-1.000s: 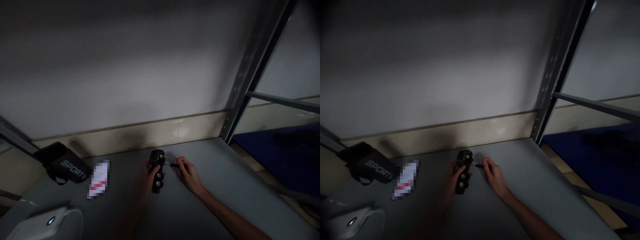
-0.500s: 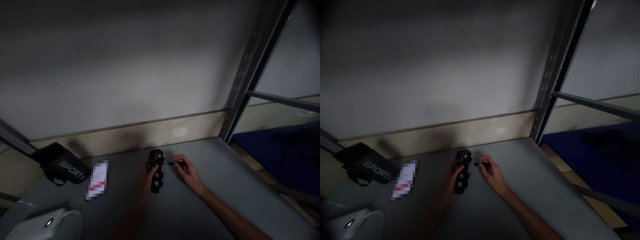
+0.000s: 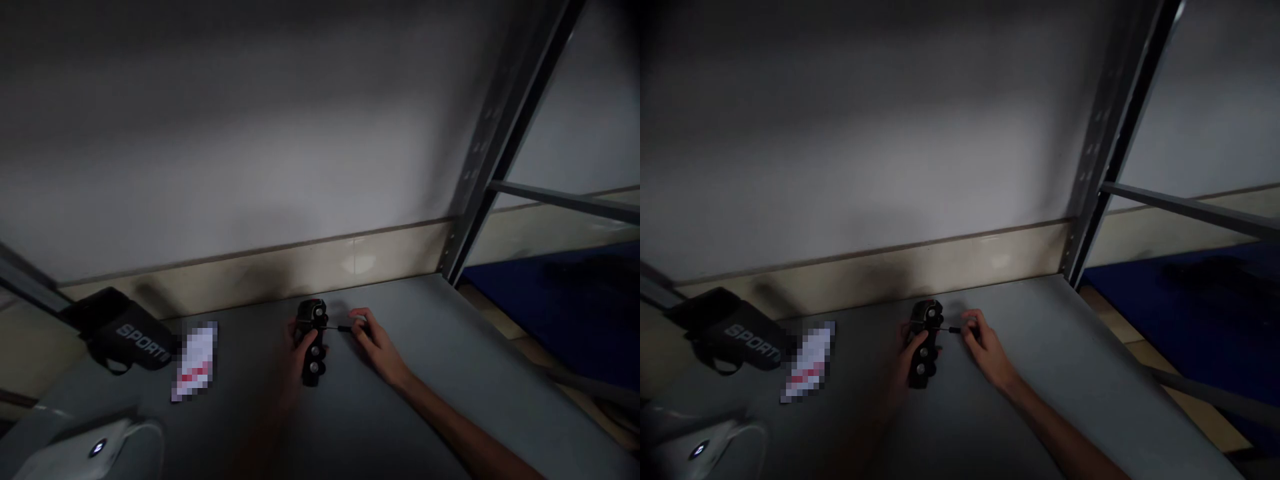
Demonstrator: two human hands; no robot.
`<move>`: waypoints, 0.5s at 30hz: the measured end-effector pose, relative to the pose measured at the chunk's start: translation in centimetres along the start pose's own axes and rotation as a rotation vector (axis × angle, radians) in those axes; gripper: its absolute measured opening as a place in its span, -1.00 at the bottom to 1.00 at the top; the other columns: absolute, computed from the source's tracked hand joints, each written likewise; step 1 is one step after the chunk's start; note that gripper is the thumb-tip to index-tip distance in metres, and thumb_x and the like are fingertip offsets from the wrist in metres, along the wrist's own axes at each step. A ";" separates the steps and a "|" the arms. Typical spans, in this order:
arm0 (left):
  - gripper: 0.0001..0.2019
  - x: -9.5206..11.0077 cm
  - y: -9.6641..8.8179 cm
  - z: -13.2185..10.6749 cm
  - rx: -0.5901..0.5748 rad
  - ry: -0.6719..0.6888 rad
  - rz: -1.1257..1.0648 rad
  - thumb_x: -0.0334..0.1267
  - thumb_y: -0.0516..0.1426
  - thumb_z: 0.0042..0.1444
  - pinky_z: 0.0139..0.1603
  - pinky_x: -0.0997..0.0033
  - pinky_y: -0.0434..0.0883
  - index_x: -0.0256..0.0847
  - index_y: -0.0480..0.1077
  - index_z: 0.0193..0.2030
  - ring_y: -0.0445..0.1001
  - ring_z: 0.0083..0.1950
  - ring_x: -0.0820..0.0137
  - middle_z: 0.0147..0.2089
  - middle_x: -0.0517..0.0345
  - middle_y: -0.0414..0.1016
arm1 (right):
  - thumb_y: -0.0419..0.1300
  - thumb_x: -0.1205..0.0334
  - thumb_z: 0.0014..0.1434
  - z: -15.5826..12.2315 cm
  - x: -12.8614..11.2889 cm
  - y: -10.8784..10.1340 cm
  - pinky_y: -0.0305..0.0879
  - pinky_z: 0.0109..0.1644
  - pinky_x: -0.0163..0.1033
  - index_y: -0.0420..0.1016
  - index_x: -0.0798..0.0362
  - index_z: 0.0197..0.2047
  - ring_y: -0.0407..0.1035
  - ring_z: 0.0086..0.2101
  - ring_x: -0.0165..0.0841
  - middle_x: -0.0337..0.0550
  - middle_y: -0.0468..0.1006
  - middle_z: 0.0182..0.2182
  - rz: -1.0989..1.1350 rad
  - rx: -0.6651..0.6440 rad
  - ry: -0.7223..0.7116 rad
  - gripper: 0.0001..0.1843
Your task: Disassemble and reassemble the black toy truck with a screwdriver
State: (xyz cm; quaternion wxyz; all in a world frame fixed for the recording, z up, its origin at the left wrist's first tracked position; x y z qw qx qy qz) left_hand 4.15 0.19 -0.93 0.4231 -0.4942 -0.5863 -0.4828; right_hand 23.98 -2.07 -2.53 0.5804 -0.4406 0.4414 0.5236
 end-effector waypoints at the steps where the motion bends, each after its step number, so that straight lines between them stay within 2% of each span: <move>1: -0.34 0.0 0.0 0.0 0.010 0.002 0.002 0.04 0.44 0.01 -0.58 0.46 0.44 -0.04 0.26 0.15 0.69 -0.41 0.28 -0.07 0.12 0.65 | 0.17 -0.36 0.37 0.0 -0.1 0.0 0.23 -0.31 -0.25 0.42 -0.05 0.06 0.28 -0.39 -0.30 -0.31 0.37 -0.38 -0.005 0.005 -0.028 -0.46; 3: -0.35 0.1 0.0 -0.1 0.011 -0.003 0.017 0.04 0.44 0.01 -0.59 0.46 0.44 -0.04 0.27 0.14 0.70 -0.40 0.27 -0.07 0.11 0.65 | 0.18 -0.36 0.36 0.0 -0.3 -0.1 0.21 -0.31 -0.25 0.41 -0.05 0.06 0.28 -0.40 -0.30 -0.31 0.37 -0.40 -0.008 -0.007 -0.023 -0.45; 6: -0.39 0.2 0.1 -0.3 -0.013 -0.003 0.035 0.01 0.44 0.03 -0.54 0.46 0.47 -0.05 0.29 0.13 0.70 -0.39 0.29 -0.06 0.10 0.67 | 0.04 -0.38 0.43 0.0 -0.4 -0.1 0.07 -0.42 -0.26 0.39 -0.04 0.07 0.14 -0.52 -0.32 -0.41 0.24 -0.55 0.020 -0.059 0.086 -0.44; 11: -0.38 0.0 0.0 -0.2 0.001 -0.007 0.003 0.01 0.43 0.02 -0.54 0.46 0.47 -0.04 0.28 0.13 0.69 -0.41 0.30 -0.08 0.13 0.66 | 0.17 -0.37 0.37 0.2 -0.6 -0.2 0.20 -0.30 -0.26 0.41 -0.04 0.06 0.28 -0.37 -0.30 -0.30 0.37 -0.39 0.007 -0.016 -0.027 -0.44; 15: -0.37 0.0 0.0 -0.2 0.000 -0.013 0.038 0.01 0.42 0.02 -0.59 0.48 0.43 -0.04 0.28 0.15 0.70 -0.39 0.28 -0.09 0.14 0.65 | -0.03 -0.40 0.46 0.1 -0.2 -0.1 0.08 -0.42 -0.27 0.41 -0.02 0.02 0.12 -0.53 -0.34 -0.42 0.22 -0.56 0.017 -0.092 0.098 -0.41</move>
Point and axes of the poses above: each hand's wrist, its own z-axis towards the middle knuckle, its own y-axis out of the palm, x = y × z, the point moved 1 cm from there along z, towards the middle knuckle
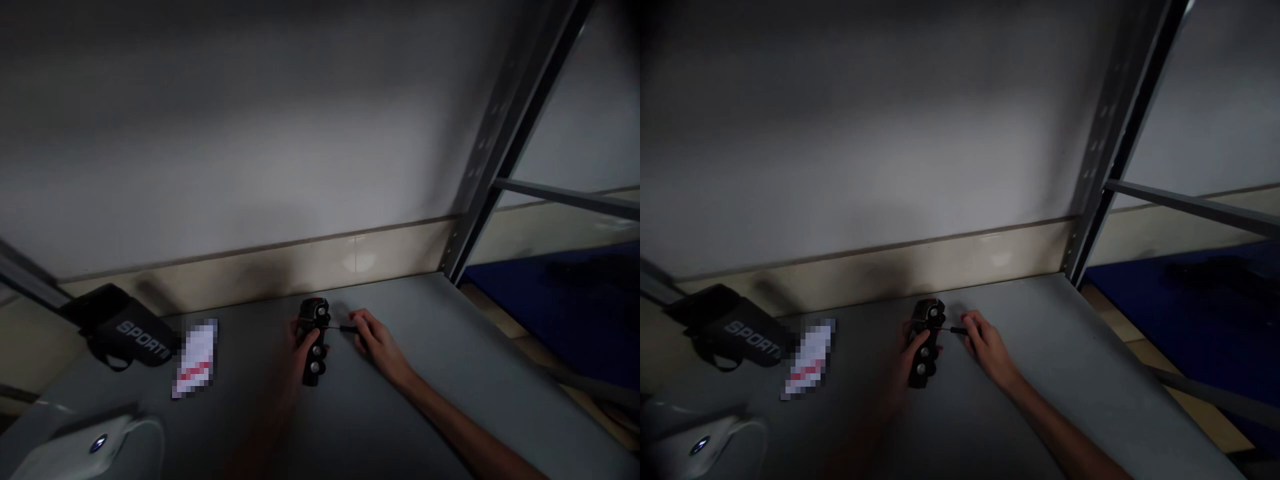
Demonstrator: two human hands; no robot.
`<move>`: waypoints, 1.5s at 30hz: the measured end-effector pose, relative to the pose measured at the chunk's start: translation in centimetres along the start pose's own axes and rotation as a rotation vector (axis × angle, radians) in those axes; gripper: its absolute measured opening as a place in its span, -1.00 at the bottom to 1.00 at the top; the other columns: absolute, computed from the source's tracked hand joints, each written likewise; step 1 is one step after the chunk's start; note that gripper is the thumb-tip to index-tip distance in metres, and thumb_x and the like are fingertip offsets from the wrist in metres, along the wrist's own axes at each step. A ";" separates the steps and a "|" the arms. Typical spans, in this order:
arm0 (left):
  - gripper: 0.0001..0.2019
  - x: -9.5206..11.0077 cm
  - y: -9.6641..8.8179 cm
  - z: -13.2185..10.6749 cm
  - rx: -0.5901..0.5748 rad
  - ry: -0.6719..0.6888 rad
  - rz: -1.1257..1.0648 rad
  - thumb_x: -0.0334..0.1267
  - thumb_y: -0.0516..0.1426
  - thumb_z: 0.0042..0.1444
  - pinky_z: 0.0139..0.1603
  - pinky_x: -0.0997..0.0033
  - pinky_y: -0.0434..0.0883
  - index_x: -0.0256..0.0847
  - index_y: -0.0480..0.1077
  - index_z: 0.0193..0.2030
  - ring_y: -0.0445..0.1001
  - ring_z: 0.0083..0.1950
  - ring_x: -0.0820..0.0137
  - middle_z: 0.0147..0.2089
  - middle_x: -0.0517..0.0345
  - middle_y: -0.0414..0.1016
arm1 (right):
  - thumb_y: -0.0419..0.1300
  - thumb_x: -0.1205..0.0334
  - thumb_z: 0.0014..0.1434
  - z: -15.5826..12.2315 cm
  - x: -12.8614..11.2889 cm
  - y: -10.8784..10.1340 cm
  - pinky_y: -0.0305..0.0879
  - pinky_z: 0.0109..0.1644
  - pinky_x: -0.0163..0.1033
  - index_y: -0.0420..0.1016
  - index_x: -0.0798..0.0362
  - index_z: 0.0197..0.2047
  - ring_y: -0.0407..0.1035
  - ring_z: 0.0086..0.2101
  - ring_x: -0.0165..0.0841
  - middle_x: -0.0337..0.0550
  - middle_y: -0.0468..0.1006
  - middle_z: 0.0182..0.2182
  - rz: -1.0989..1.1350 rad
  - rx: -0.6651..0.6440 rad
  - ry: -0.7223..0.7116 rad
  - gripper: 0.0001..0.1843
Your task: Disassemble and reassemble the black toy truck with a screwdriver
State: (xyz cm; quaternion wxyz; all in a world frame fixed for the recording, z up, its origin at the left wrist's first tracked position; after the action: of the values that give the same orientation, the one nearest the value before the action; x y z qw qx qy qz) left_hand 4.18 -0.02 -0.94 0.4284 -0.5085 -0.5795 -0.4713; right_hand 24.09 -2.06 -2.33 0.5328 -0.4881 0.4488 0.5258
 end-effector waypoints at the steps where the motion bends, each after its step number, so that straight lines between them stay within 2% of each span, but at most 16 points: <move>1: -0.37 0.0 0.0 0.0 0.004 0.001 0.004 0.01 0.42 0.02 -0.59 0.48 0.43 -0.04 0.28 0.15 0.70 -0.39 0.28 -0.10 0.14 0.64 | -0.02 -0.40 0.45 0.0 0.0 0.0 0.10 -0.41 -0.27 0.41 -0.03 0.01 0.15 -0.51 -0.33 -0.41 0.23 -0.54 -0.002 0.006 -0.004 -0.41; 4: -0.41 0.2 -0.1 -0.1 0.007 0.011 0.009 0.01 0.39 0.08 -0.58 0.48 0.44 -0.04 0.27 0.16 0.70 -0.36 0.28 -0.08 0.10 0.65 | 0.15 -0.36 0.39 -0.1 -0.1 0.0 0.26 -0.26 -0.25 0.41 -0.05 0.03 0.31 -0.35 -0.30 -0.30 0.39 -0.37 -0.035 0.049 -0.114 -0.47; 6: -0.42 0.3 -0.1 -0.2 -0.001 0.003 0.014 0.02 0.39 0.09 -0.58 0.50 0.42 -0.05 0.27 0.15 0.70 -0.36 0.29 -0.06 0.07 0.67 | 0.18 -0.31 0.40 -0.2 -0.3 0.0 0.29 -0.21 -0.25 0.42 -0.05 -0.01 0.34 -0.31 -0.29 -0.26 0.44 -0.32 -0.047 0.053 -0.150 -0.52; 10: -0.39 0.5 -0.1 -0.3 -0.013 0.002 0.023 0.03 0.41 0.06 -0.60 0.51 0.40 -0.05 0.29 0.15 0.69 -0.38 0.30 -0.06 0.06 0.67 | 0.07 -0.33 0.46 -0.3 -0.3 0.2 0.16 -0.37 -0.27 0.35 -0.04 -0.17 0.19 -0.49 -0.36 -0.37 0.32 -0.52 -0.009 -0.003 -0.053 -0.51; 12: -0.39 0.5 -0.2 -0.1 -0.030 0.001 0.025 0.04 0.41 0.06 -0.60 0.51 0.41 -0.03 0.29 0.16 0.70 -0.38 0.30 -0.05 0.07 0.67 | 0.03 -0.34 0.48 -0.4 -0.4 0.2 0.14 -0.39 -0.27 0.31 -0.05 -0.18 0.16 -0.52 -0.36 -0.40 0.29 -0.56 -0.003 -0.021 -0.028 -0.50; 17: -0.33 0.2 -0.9 0.7 -0.050 -0.018 -0.012 0.07 0.39 0.04 -0.64 0.50 0.38 0.02 0.22 0.20 0.68 -0.41 0.28 -0.09 0.15 0.63 | 0.11 -0.19 0.49 -0.8 -1.1 -0.1 0.34 -0.12 -0.21 0.40 -0.05 -0.07 0.47 -0.25 -0.26 -0.18 0.59 -0.25 -0.194 -0.085 -0.219 -0.63; 21: -0.38 0.2 -1.3 0.8 -0.113 0.006 0.013 0.06 0.38 0.07 -0.63 0.50 0.38 0.01 0.25 0.17 0.69 -0.38 0.27 -0.05 0.14 0.61 | 0.10 -0.10 0.52 -1.4 -1.3 -0.3 0.34 -0.06 -0.18 0.38 -0.07 -0.12 0.50 -0.20 -0.23 -0.13 0.62 -0.19 -0.310 -0.095 -0.289 -0.71; 24: -0.41 0.5 -1.5 0.5 -0.135 0.032 0.004 0.04 0.38 0.10 -0.60 0.50 0.41 0.01 0.27 0.19 0.69 -0.36 0.29 -0.02 0.12 0.60 | 0.08 -0.14 0.52 -1.6 -1.1 0.0 0.28 -0.21 -0.21 0.34 -0.07 -0.16 0.40 -0.38 -0.29 -0.24 0.53 -0.36 -0.277 -0.081 -0.214 -0.66; 27: -0.42 0.8 -1.6 0.3 -0.121 0.110 -0.004 -0.03 0.40 0.10 -0.34 0.37 0.62 -0.01 0.30 0.18 0.69 -0.25 0.32 0.08 0.08 0.59 | -0.02 -0.23 0.54 -1.5 -0.6 0.5 0.20 -0.33 -0.23 0.22 -0.09 -0.27 0.19 -0.55 -0.35 -0.40 0.33 -0.60 -0.144 -0.108 -0.054 -0.55; 30: -0.44 1.1 -1.8 0.4 -0.099 0.180 0.037 -0.09 0.42 0.08 -0.15 0.30 0.67 -0.03 0.34 0.17 0.68 -0.12 0.29 0.14 0.05 0.57 | -0.10 -0.27 0.55 -1.4 -0.6 1.0 0.22 -0.31 -0.20 0.18 -0.09 -0.35 0.20 -0.54 -0.34 -0.37 0.30 -0.61 -0.132 -0.109 0.016 -0.47; 32: -0.45 1.1 -2.0 0.7 -0.082 0.186 0.065 -0.12 0.42 0.08 -0.17 0.32 0.66 -0.03 0.35 0.16 0.67 -0.12 0.29 0.17 0.03 0.56 | -0.07 -0.25 0.54 -1.5 -0.9 1.3 0.27 -0.26 -0.17 0.27 -0.08 -0.33 0.33 -0.45 -0.27 -0.24 0.44 -0.49 -0.259 -0.051 -0.035 -0.48; 35: -0.46 1.2 -2.2 1.0 -0.077 0.157 0.052 -0.12 0.39 0.11 -0.19 0.32 0.65 -0.01 0.36 0.19 0.67 -0.12 0.29 0.21 0.02 0.55 | 0.03 -0.14 0.54 -2.0 -1.6 1.5 0.35 -0.03 -0.04 0.42 -0.08 -0.19 0.48 -0.22 -0.12 -0.05 0.62 -0.23 -0.462 0.000 -0.213 -0.62; 37: -0.45 1.4 -2.2 1.0 -0.079 0.146 0.052 -0.11 0.39 0.10 -0.22 0.34 0.64 -0.01 0.37 0.20 0.66 -0.16 0.30 0.16 0.02 0.57 | 0.03 -0.11 0.55 -2.3 -1.9 1.6 0.34 0.03 0.01 0.48 -0.08 -0.18 0.48 -0.22 -0.10 -0.04 0.62 -0.25 -0.519 -0.026 -0.280 -0.62; 39: -0.44 1.8 -2.2 0.8 -0.088 0.148 0.069 -0.12 0.41 0.05 -0.25 0.35 0.63 -0.04 0.38 0.18 0.64 -0.20 0.31 0.11 0.01 0.59 | 0.00 -0.16 0.55 -2.4 -1.7 1.6 0.34 -0.08 -0.05 0.52 -0.08 -0.20 0.43 -0.33 -0.17 -0.11 0.56 -0.37 -0.469 -0.066 -0.237 -0.55; 42: -0.43 2.4 -2.1 0.5 -0.104 0.162 0.069 -0.14 0.42 -0.01 -0.21 0.31 0.65 -0.06 0.40 0.14 0.63 -0.14 0.28 0.13 -0.01 0.58 | -0.05 -0.34 0.50 -2.2 -1.1 1.7 0.24 -0.32 -0.18 0.56 -0.04 -0.26 0.26 -0.49 -0.29 -0.26 0.36 -0.54 -0.207 -0.147 -0.029 -0.37; 45: -0.40 2.3 -1.9 0.5 -0.110 0.135 0.046 -0.14 0.43 -0.04 -0.21 0.32 0.65 -0.04 0.37 0.15 0.63 -0.12 0.28 0.16 0.01 0.58 | -0.02 -0.50 0.38 -1.6 -0.7 1.8 0.15 -0.38 -0.21 0.54 -0.01 -0.37 0.11 -0.55 -0.36 -0.34 0.21 -0.62 0.034 -0.197 0.124 -0.25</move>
State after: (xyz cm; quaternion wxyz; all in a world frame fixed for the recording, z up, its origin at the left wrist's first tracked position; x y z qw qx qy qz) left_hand 1.99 0.85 0.95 0.4488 -0.5115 -0.5107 -0.5254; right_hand 22.30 -3.81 -1.88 0.4443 -0.5621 0.4352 0.5452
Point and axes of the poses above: each hand's wrist, its own z-axis towards the middle knuckle, its own y-axis out of the palm, x = y × z, the point moved 1 cm from there along z, towards the middle knuckle
